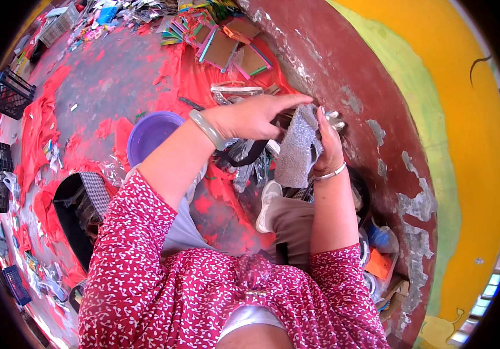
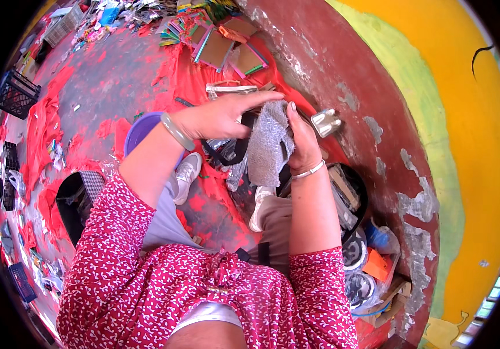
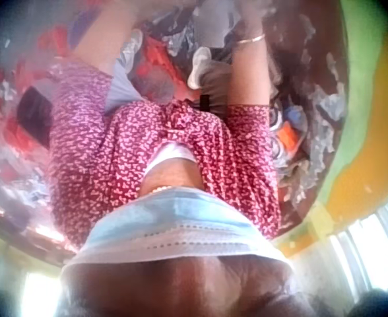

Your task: The person picks up metal parts and a black strap from a pile on a red tarp, wipes them with a grey cloth, and places them into black containers.

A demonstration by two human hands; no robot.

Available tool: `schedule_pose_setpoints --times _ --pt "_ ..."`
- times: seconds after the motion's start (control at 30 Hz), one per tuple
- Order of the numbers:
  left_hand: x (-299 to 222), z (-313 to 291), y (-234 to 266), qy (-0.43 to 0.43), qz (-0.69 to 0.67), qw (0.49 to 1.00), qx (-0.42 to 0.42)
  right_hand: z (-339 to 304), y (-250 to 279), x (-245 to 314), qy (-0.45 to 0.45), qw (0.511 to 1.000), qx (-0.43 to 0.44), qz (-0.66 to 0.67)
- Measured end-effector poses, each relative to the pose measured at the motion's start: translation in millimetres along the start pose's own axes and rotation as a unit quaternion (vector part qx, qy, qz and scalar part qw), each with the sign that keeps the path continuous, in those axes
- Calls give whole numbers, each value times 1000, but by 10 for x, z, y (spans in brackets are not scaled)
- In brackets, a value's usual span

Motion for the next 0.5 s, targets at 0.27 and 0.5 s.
schedule_pose_setpoints --times 0.27,0.5 --pt "676 -240 245 233 1 966 110 53 322 414 68 986 -125 -87" --pt "663 -415 692 295 -461 831 -101 1 665 814 153 983 -39 94"
Point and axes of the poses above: each hand's wrist, its own z-axis towards the middle knuckle, its own y-axis out of the back of the hand, x = y × z, the point moved 7 cm from there along z, towards the middle knuckle, and after that the axes turned 4 degrees about -x, right-handed, at the moved point
